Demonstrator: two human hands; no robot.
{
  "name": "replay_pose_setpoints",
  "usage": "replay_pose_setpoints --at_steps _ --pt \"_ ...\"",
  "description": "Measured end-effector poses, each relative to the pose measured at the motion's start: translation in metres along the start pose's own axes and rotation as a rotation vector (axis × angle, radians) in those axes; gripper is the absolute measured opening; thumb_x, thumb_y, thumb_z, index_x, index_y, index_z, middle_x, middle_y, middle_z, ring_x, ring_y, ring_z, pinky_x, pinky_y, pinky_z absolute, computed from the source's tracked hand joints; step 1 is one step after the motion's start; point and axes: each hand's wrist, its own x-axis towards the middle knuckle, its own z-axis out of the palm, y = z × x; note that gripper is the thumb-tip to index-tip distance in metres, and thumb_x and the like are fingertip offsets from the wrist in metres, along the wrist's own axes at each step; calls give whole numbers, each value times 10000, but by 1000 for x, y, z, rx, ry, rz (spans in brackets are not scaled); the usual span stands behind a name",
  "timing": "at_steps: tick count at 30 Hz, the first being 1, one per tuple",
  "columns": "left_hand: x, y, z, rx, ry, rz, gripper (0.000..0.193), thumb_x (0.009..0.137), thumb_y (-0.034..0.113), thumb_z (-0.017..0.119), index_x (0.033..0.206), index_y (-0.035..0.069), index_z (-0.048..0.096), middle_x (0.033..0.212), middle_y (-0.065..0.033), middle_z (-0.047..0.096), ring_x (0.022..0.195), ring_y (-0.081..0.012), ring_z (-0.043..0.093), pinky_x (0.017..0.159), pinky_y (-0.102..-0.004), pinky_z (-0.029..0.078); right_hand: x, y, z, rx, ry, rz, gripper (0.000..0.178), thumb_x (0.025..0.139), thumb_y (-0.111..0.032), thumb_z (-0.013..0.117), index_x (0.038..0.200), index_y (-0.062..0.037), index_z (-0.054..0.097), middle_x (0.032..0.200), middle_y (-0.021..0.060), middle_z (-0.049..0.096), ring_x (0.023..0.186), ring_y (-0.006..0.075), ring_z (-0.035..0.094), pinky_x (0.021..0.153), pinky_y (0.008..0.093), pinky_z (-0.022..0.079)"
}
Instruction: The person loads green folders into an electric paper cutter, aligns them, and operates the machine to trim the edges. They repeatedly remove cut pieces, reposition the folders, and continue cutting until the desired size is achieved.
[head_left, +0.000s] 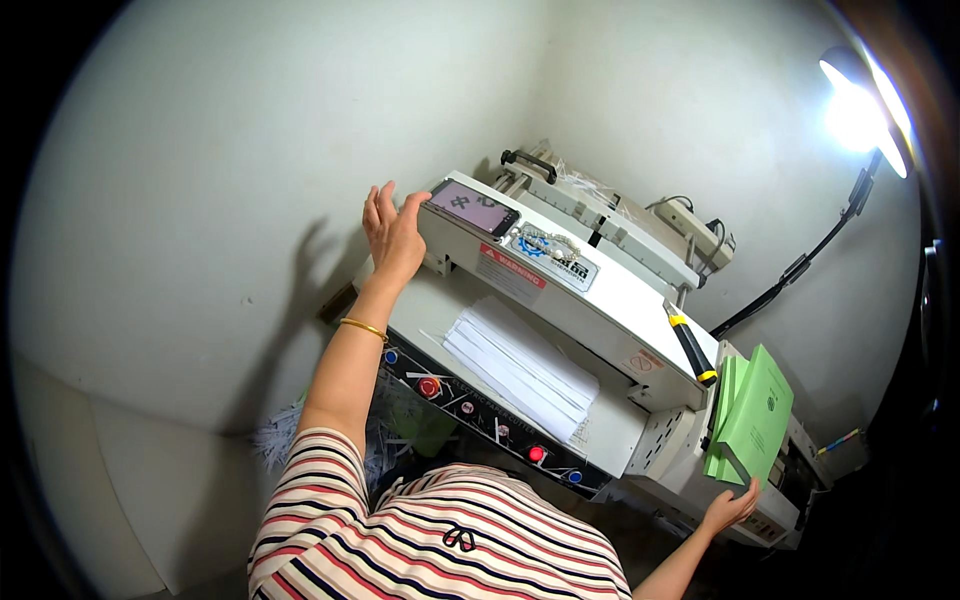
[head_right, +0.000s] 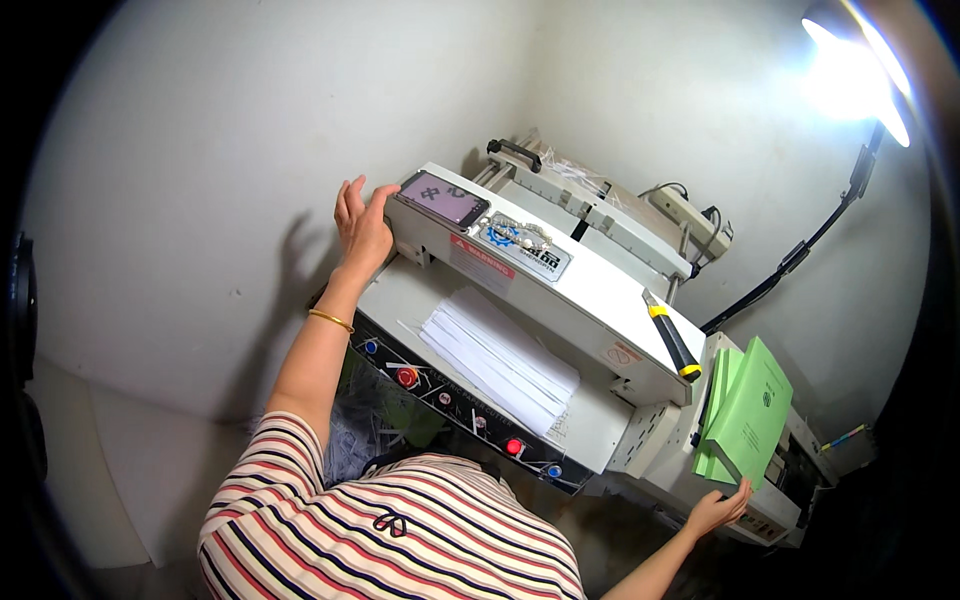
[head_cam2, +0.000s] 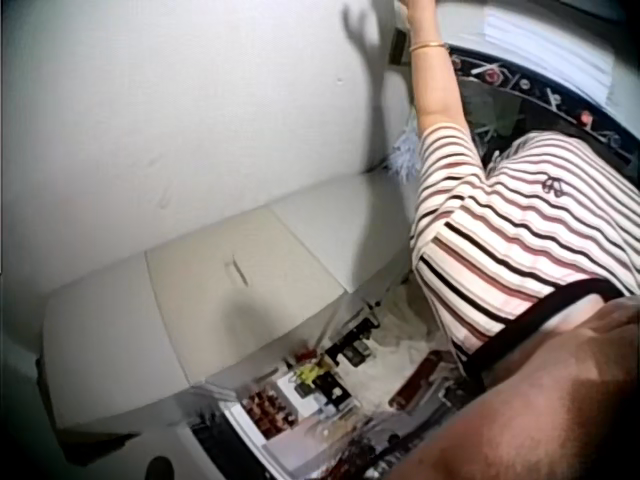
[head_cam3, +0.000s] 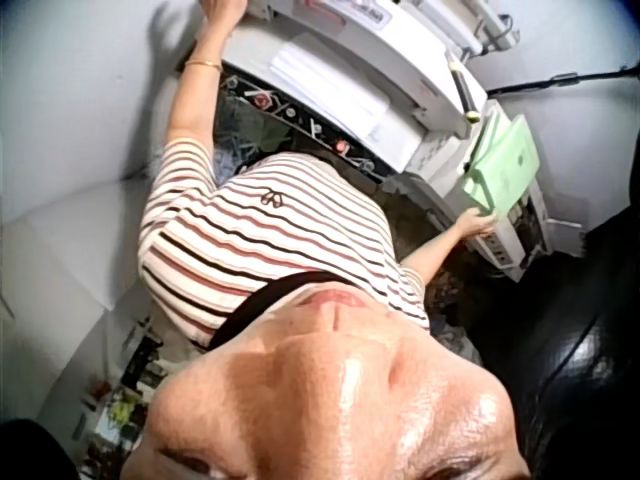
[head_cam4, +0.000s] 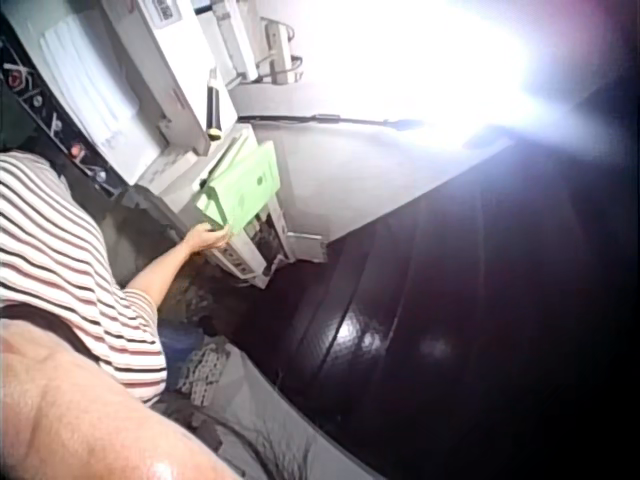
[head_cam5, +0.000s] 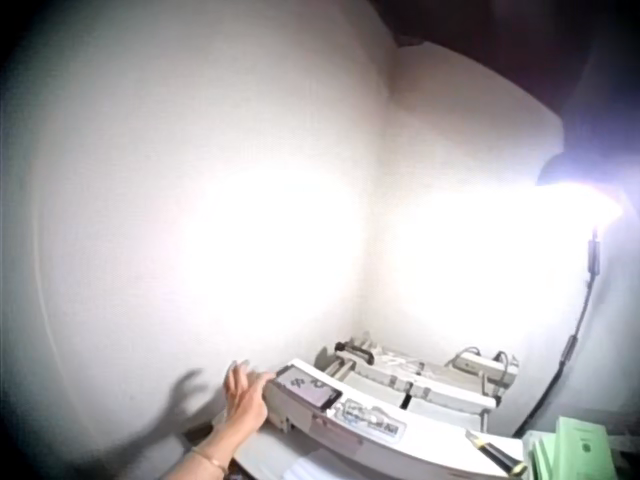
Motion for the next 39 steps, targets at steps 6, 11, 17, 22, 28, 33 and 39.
replay_pose_setpoints --at_steps 6,11,17,22,28,33,39 --pt "2 -7 6 -6 11 47 543 777 -115 462 1190 219 574 1397 -183 328 1338 -414 226 1098 -517 214 -78 -11 -12 -49 59 302 484 701 16 482 1174 -40 567 1181 143 608 1121 349 539 982 422 389" --pt "5 -14 5 -23 16 81 547 776 -122 458 1189 216 579 1392 -170 333 1337 -408 228 1101 -516 208 -131 -25 -23 -118 -50 592 461 716 -35 504 1160 -124 589 1158 124 615 1110 344 521 963 450 375" --pt "9 -13 10 -38 12 107 545 762 -127 465 1187 195 578 1385 -158 336 1336 -399 228 1104 -513 204 -178 -5 -24 -189 -117 714 455 713 -51 517 1148 -161 591 1160 112 612 1095 344 524 947 480 373" --pt "11 -15 9 -81 9 111 558 724 -141 479 1169 180 583 1372 -176 345 1333 -416 228 1114 -543 183 -193 -13 -31 -222 -168 658 429 720 -60 523 1129 -169 590 1182 97 601 1105 337 518 948 524 358" --pt "14 -7 5 -145 -17 192 546 737 -127 473 1166 188 597 1366 -151 374 1331 -401 244 1119 -524 184 -217 -22 -34 -293 -297 671 407 718 -63 536 1109 -162 589 1148 103 603 1112 341 509 949 519 357" --pt "18 1 8 -169 -16 289 585 729 -143 448 1170 209 601 1356 -133 396 1326 -389 256 1113 -500 197 -244 -28 -35 -399 -451 743 374 734 -67 562 1096 -159 590 1117 88 606 1106 336 507 970 532 329" --pt "18 -6 10 -145 -8 285 585 722 -145 443 1176 192 592 1336 -128 409 1317 -387 269 1106 -509 203 -266 -35 -53 -353 -621 795 368 734 -78 571 1091 -163 595 1124 85 610 1108 323 514 963 520 344"
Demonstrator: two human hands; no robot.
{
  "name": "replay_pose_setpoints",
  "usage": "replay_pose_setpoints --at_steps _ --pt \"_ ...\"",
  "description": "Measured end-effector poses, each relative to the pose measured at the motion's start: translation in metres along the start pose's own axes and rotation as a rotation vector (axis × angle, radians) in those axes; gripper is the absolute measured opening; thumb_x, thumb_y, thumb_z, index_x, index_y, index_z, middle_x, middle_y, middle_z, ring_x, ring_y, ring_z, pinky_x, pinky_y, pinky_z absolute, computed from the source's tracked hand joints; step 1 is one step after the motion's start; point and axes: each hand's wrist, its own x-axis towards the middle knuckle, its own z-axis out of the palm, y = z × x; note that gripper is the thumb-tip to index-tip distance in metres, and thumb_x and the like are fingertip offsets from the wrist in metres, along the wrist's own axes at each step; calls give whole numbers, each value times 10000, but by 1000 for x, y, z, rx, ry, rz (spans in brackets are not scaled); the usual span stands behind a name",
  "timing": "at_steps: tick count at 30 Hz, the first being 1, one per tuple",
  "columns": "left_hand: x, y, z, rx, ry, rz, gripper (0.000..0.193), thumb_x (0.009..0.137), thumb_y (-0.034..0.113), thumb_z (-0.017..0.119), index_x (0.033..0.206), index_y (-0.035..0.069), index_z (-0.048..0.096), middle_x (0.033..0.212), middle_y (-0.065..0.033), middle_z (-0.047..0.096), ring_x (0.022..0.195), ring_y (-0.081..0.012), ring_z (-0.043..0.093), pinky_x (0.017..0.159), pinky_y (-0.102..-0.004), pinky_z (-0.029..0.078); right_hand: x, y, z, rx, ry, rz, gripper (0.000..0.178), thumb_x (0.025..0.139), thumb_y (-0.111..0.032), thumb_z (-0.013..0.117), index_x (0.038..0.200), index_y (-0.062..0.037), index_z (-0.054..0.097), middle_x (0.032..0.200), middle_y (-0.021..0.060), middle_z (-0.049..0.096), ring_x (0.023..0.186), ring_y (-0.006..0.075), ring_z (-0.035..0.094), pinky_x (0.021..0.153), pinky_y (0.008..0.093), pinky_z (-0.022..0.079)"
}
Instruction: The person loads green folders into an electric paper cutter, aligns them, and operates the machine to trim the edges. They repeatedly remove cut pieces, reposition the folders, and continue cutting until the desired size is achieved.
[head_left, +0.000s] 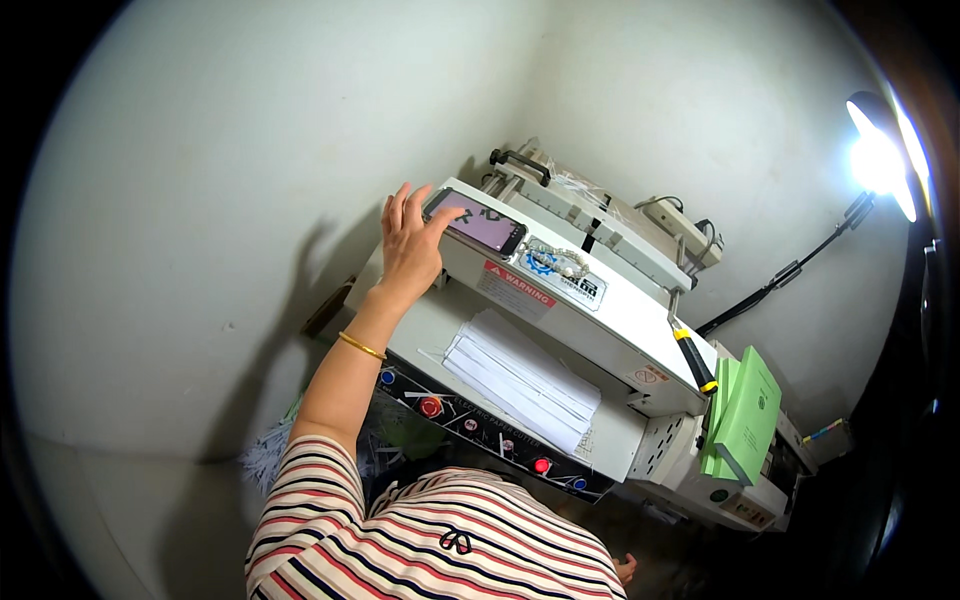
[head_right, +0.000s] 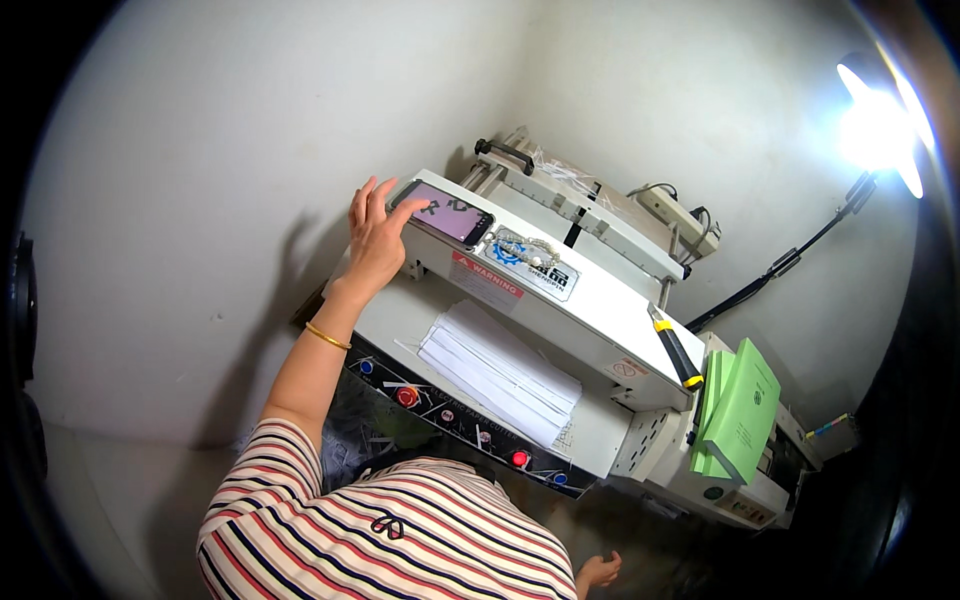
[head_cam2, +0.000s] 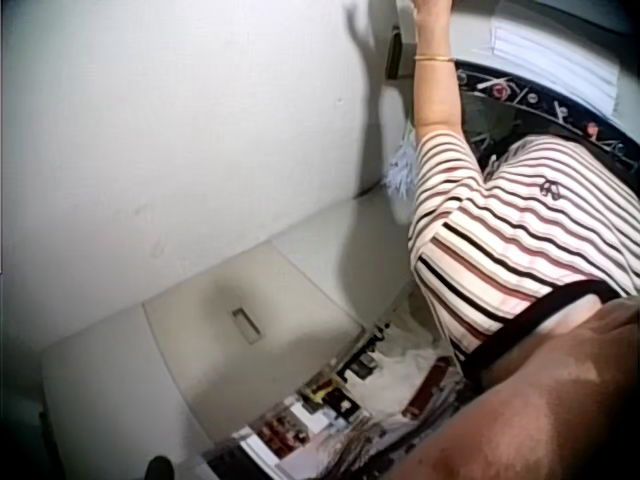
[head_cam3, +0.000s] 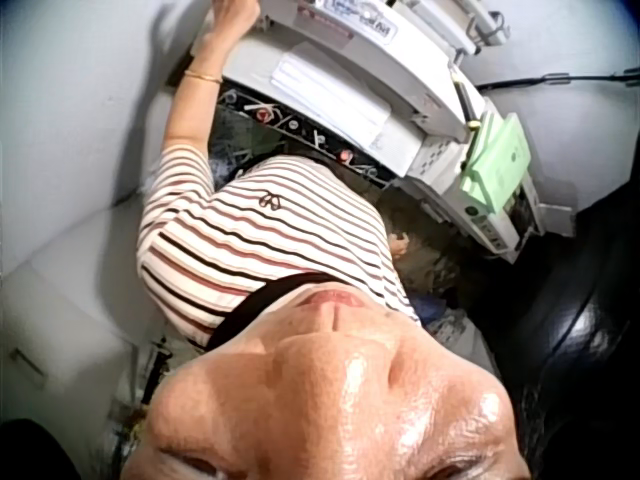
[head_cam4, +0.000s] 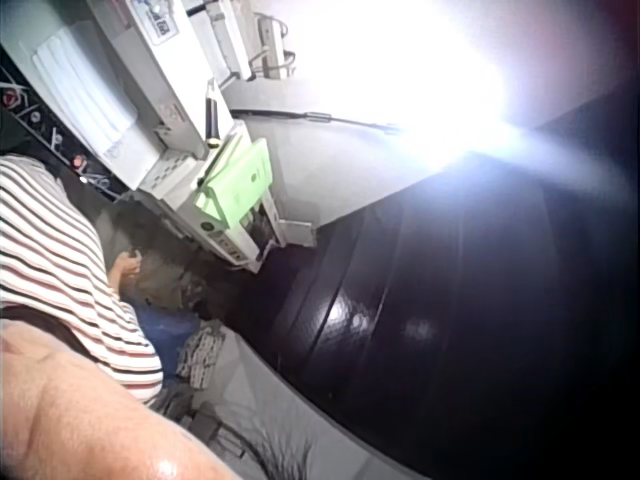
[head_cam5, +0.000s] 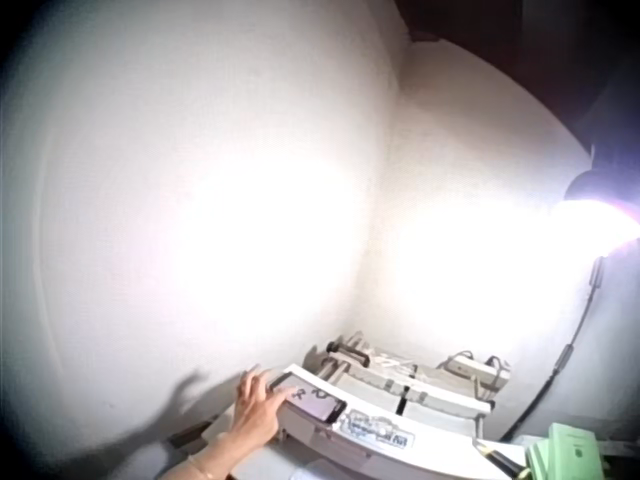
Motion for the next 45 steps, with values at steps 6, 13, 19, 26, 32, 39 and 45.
replay_pose_setpoints --at_steps 6,13,19,26,32,39,45 --pt "-1 -7 6 -31 118 -188 523 727 -129 466 1161 147 558 1317 -153 408 1305 -398 282 1112 -537 185 -1 51 37 21 3 76 357 730 -106 580 1077 -182 606 1119 74 619 1112 314 521 948 505 374" --pt "-12 -15 -1 47 82 -186 529 737 -129 446 1142 182 584 1328 -130 388 1307 -396 279 1083 -515 231 -19 40 27 -66 -41 139 346 731 -119 577 1066 -199 617 1141 43 621 1124 280 530 938 475 400" --pt "-8 -9 -3 43 33 -181 520 744 -135 451 1123 189 599 1342 -136 376 1315 -395 260 1094 -516 211 -21 39 26 -74 -31 108 338 736 -127 572 1058 -212 625 1158 20 622 1128 257 538 933 452 418" --pt "-8 -12 -2 53 27 -150 531 741 -141 453 1128 192 597 1342 -134 378 1314 -392 261 1098 -511 205 -25 18 14 -74 -53 120 330 741 -126 576 1053 -223 620 1157 22 615 1132 267 525 936 489 400" --pt "-7 -11 -3 25 78 -136 552 734 -143 448 1157 186 580 1337 -130 385 1315 -385 265 1093 -509 215 -32 23 18 -103 -65 156 320 735 -123 592 1035 -232 617 1151 13 611 1149 258 512 932 524 386" --pt "-6 -2 -1 -49 73 -134 537 733 -138 463 1146 183 584 1325 -142 390 1311 -403 266 1089 -538 213 -36 22 17 -125 -71 165 328 729 -116 599 1035 -230 616 1151 8 613 1142 255 517 921 496 408" --pt "-8 14 7 -114 21 -50 536 754 -112 471 1140 232 611 1333 -141 388 1310 -410 261 1080 -533 221 -40 33 20 -42 -50 85 331 714 -128 605 1029 -228 622 1155 11 614 1139 265 517 912 494 415"
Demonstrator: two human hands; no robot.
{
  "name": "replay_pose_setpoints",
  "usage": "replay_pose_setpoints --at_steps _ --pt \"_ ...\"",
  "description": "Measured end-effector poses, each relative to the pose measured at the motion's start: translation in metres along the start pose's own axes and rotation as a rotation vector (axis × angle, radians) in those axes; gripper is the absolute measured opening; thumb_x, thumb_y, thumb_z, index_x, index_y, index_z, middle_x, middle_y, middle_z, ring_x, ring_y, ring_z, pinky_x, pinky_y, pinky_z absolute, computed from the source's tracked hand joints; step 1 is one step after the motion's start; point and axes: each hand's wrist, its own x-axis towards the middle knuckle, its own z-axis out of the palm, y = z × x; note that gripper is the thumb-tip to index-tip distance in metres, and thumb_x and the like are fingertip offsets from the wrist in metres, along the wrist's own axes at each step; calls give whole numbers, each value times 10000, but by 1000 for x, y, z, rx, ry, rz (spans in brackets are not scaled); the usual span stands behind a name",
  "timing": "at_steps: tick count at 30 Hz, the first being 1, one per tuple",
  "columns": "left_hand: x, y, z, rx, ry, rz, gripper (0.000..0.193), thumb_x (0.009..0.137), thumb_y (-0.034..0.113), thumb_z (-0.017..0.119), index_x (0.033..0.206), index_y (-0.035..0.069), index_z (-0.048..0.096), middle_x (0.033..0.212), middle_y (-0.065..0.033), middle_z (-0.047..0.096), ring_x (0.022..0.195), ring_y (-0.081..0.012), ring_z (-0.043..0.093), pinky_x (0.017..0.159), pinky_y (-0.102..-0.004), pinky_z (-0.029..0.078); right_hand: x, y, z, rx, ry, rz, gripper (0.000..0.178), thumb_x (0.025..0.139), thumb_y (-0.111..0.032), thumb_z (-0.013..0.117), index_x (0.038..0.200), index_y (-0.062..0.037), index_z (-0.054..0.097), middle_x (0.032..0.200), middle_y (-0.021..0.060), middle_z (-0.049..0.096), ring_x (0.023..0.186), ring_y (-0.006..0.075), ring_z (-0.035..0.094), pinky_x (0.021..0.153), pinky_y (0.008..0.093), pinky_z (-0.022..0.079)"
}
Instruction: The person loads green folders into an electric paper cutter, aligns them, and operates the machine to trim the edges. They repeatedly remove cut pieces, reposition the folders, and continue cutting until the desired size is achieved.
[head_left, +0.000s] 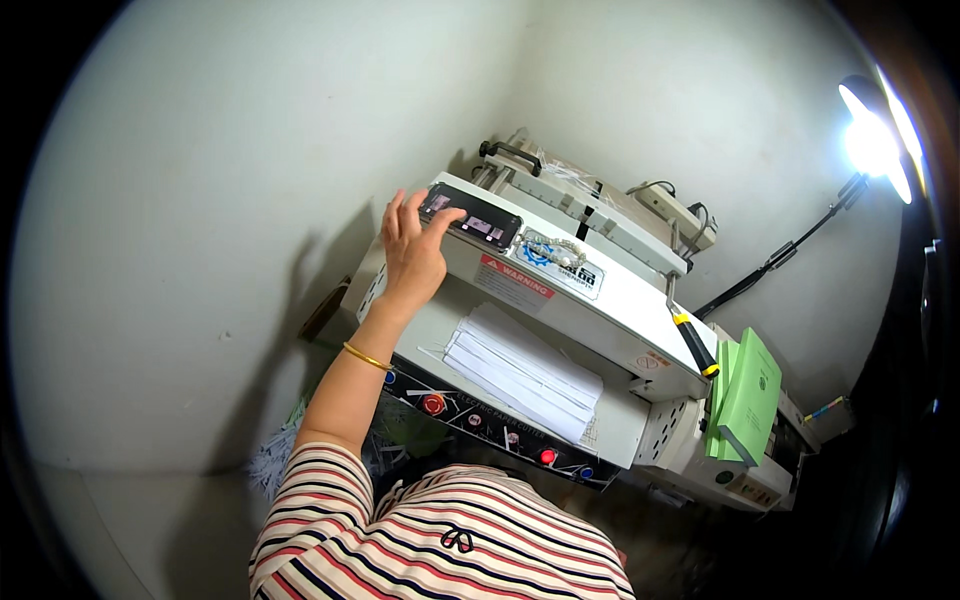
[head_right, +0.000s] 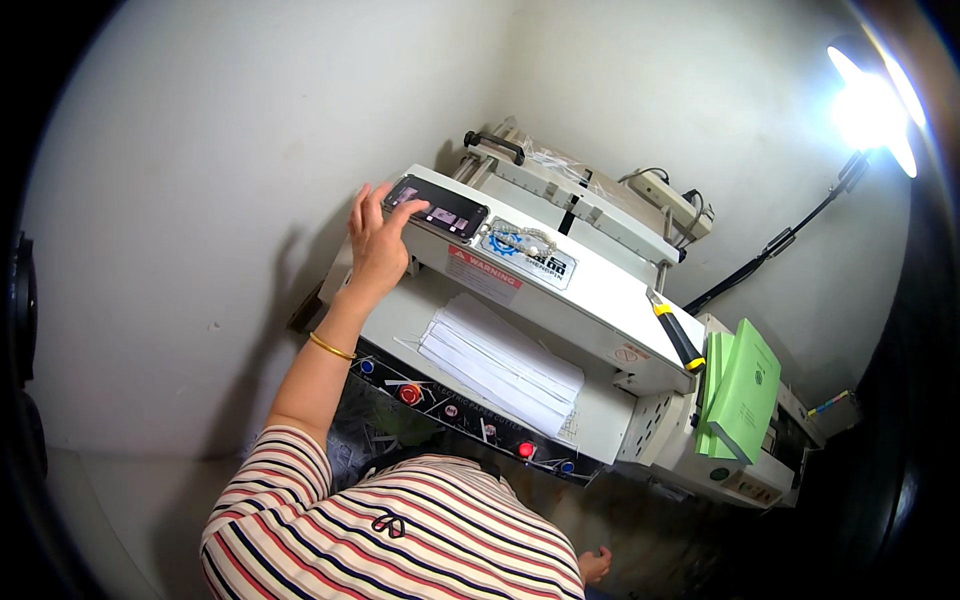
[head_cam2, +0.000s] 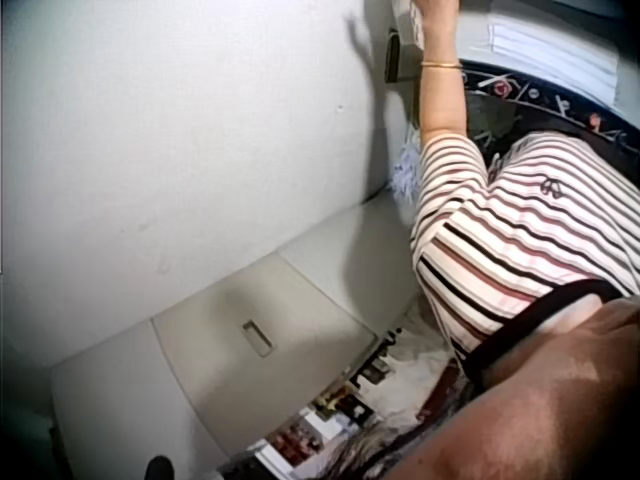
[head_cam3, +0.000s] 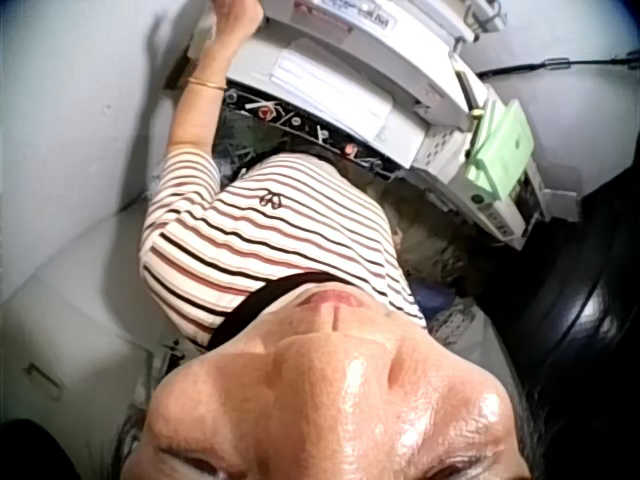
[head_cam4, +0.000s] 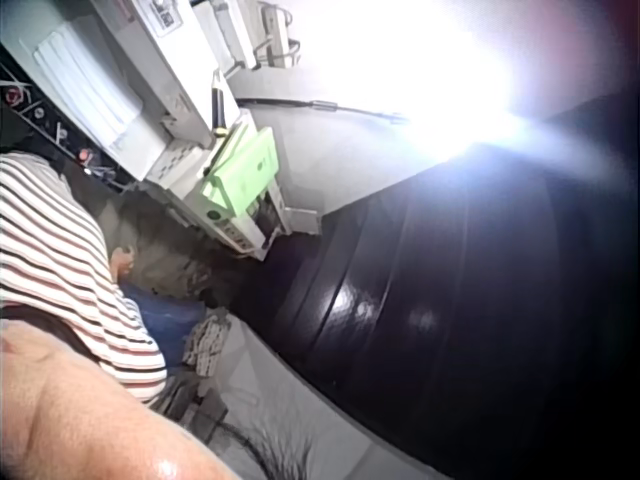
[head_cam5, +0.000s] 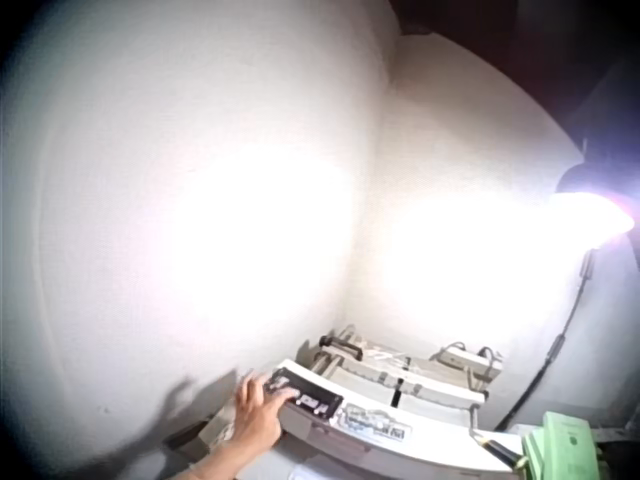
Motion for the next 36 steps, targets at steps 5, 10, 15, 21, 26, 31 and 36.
replay_pose_setpoints --at_steps 5,10,15,21,26,31,36 --pt "-1 18 7 -21 -43 92 538 760 -102 469 1127 256 635 1343 -134 379 1307 -408 261 1085 -514 218 -1 7 7 -31 -8 24 331 712 -128 601 1023 -239 627 1129 18 617 1132 276 514 926 503 404" --pt "5 24 14 -69 53 19 480 753 -108 466 1085 196 631 1327 -136 392 1304 -392 274 1081 -513 225 2 25 22 -37 -6 76 306 717 -125 595 996 -241 644 1110 23 619 1129 283 513 936 522 388" --pt "1 8 5 28 33 12 429 761 -98 495 1038 191 649 1334 -147 394 1311 -405 263 1088 -533 223 -18 12 9 -7 -2 68 291 720 -126 598 982 -239 653 1117 14 619 1140 274 506 944 536 376" --pt "0 -3 -8 108 15 -10 498 744 -129 478 1051 221 655 1355 -127 385 1326 -394 249 1087 -519 229 -24 5 2 -32 -89 124 297 716 -114 601 981 -238 657 1113 17 623 1154 270 497 946 544 374" --pt "-2 -12 -11 135 13 -18 510 746 -125 481 1080 226 643 1352 -127 388 1325 -388 253 1083 -515 234 -25 -4 3 -34 -46 89 292 718 -112 606 978 -234 661 1125 17 629 1141 282 510 936 550 385" --pt "-7 -5 -10 51 108 46 483 744 -124 477 1079 189 627 1314 -124 414 1317 -385 274 1071 -508 241 -18 -7 2 26 -80 38 298 711 -106 607 977 -226 664 1127 16 631 1139 285 514 936 533 397" --pt "-20 -6 -5 -8 113 30 430 710 -136 459 1048 101 579 1264 -122 429 1312 -378 287 1069 -501 244 -15 -5 7 50 -69 30 288 700 -95 604 954 -211 673 1108 16 642 1133 280 519 928 521 404"
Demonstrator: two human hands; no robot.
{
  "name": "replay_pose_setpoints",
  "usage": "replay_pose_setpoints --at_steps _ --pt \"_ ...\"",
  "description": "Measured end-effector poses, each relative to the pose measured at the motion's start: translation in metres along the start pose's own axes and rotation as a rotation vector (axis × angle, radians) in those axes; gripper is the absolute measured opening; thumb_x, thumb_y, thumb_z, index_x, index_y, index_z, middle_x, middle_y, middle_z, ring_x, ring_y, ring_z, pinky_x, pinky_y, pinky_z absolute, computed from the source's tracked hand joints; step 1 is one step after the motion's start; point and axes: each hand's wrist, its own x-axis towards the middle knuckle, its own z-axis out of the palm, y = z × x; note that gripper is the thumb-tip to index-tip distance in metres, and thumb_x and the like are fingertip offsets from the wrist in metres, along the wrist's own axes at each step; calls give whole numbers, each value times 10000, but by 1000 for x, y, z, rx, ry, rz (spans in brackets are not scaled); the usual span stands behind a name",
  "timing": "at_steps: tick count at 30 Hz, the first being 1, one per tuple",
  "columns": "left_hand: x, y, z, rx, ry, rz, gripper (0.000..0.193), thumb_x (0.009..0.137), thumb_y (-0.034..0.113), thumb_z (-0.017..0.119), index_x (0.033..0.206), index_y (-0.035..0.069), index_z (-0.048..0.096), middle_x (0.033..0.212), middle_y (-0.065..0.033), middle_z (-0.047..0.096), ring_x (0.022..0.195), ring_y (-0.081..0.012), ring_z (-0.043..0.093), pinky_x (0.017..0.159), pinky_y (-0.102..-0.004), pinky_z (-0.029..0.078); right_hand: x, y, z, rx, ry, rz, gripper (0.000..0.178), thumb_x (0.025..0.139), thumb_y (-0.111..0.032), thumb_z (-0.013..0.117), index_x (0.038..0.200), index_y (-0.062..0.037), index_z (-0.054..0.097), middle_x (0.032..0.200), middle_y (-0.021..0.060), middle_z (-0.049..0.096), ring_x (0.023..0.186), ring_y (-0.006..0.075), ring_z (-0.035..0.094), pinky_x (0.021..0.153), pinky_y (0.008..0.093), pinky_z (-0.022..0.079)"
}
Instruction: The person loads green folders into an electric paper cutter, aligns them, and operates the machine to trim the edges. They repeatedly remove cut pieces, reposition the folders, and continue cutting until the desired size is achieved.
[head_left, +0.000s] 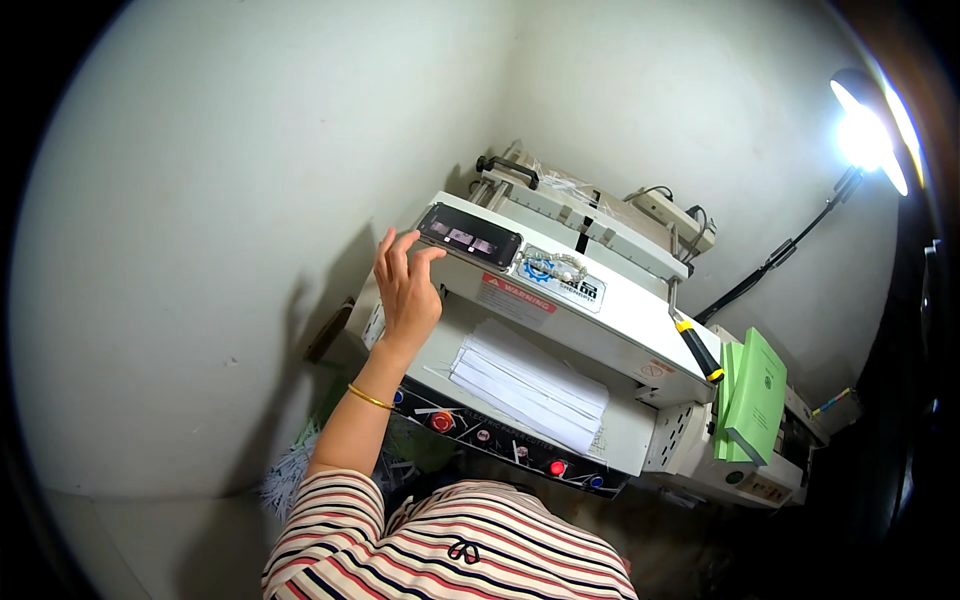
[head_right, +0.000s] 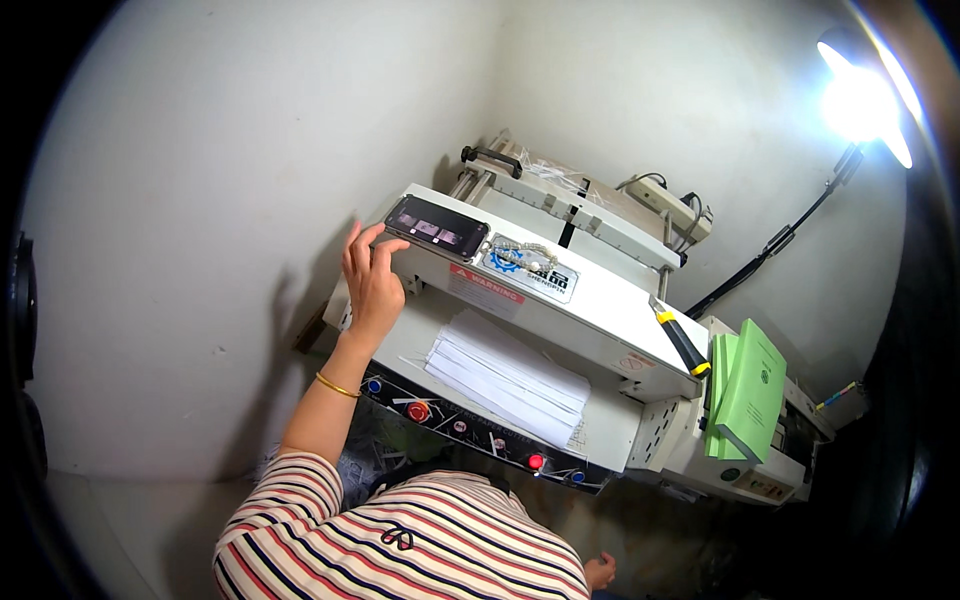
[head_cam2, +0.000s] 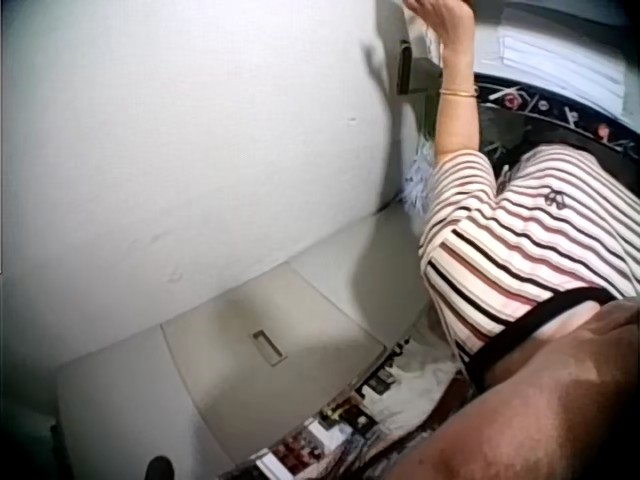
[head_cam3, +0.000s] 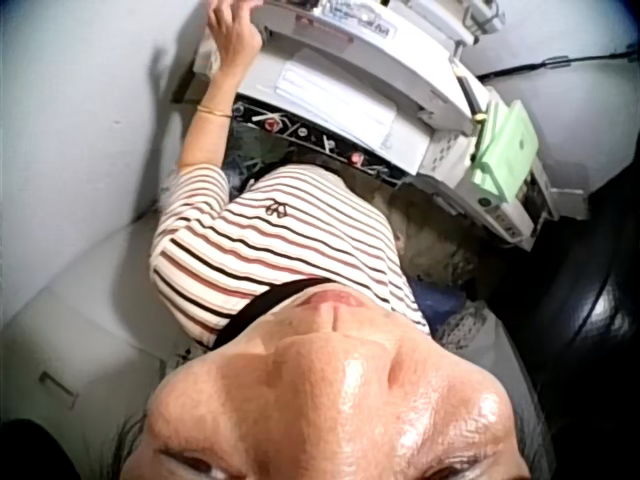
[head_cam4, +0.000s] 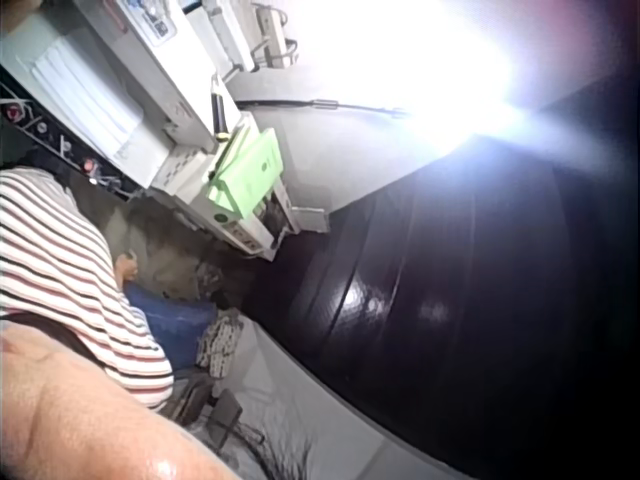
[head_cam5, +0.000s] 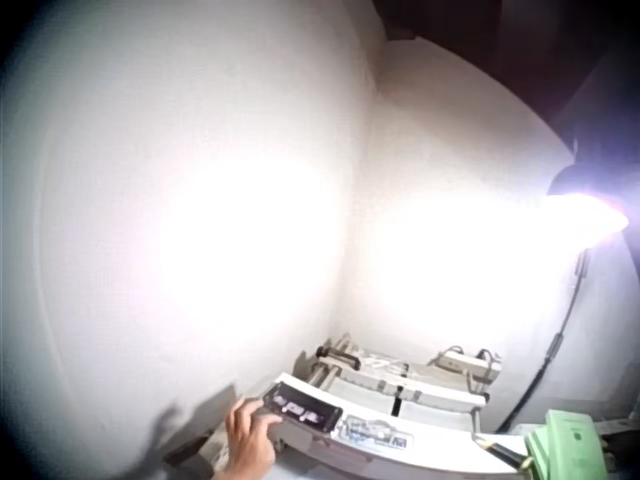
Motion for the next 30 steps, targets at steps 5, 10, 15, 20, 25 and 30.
replay_pose_setpoints --at_steps 5,10,15,20,25,30 --pt "0 1 -1 3 -23 -21 448 696 -143 456 1075 75 554 1260 -136 411 1304 -386 289 1068 -513 246 14 21 12 3 -24 -12 281 698 -95 603 944 -211 675 1101 14 644 1128 281 521 923 537 397" --pt "4 3 1 -3 -42 -35 427 717 -134 485 1082 73 560 1264 -144 401 1291 -405 291 1055 -530 255 16 32 26 -78 37 41 290 695 -99 603 949 -221 671 1107 11 640 1124 287 521 916 546 394" --pt "3 4 2 -3 -39 -29 496 692 -151 451 1117 83 553 1279 -145 391 1304 -403 276 1074 -525 236 -8 -6 -5 -53 -51 52 296 699 -110 601 962 -231 662 1119 11 632 1124 291 519 917 546 394" --pt "6 13 7 -4 -64 -11 573 706 -150 458 1168 165 582 1305 -143 380 1308 -401 270 1084 -521 220 -9 1 -4 -76 -25 43 295 703 -121 599 971 -228 659 1106 26 630 1121 293 520 919 538 398" --pt "12 23 10 -31 -80 21 551 740 -132 487 1118 238 643 1328 -142 374 1307 -393 269 1081 -524 222 -1 15 10 -63 -14 18 297 710 -126 597 983 -227 656 1118 29 623 1139 289 507 934 538 387" --pt "16 26 14 -5 -103 41 542 743 -132 482 1101 238 654 1333 -133 376 1313 -396 259 1083 -536 226 -4 12 11 -78 -12 39 275 723 -134 602 975 -229 655 1119 27 622 1135 287 510 924 526 398"
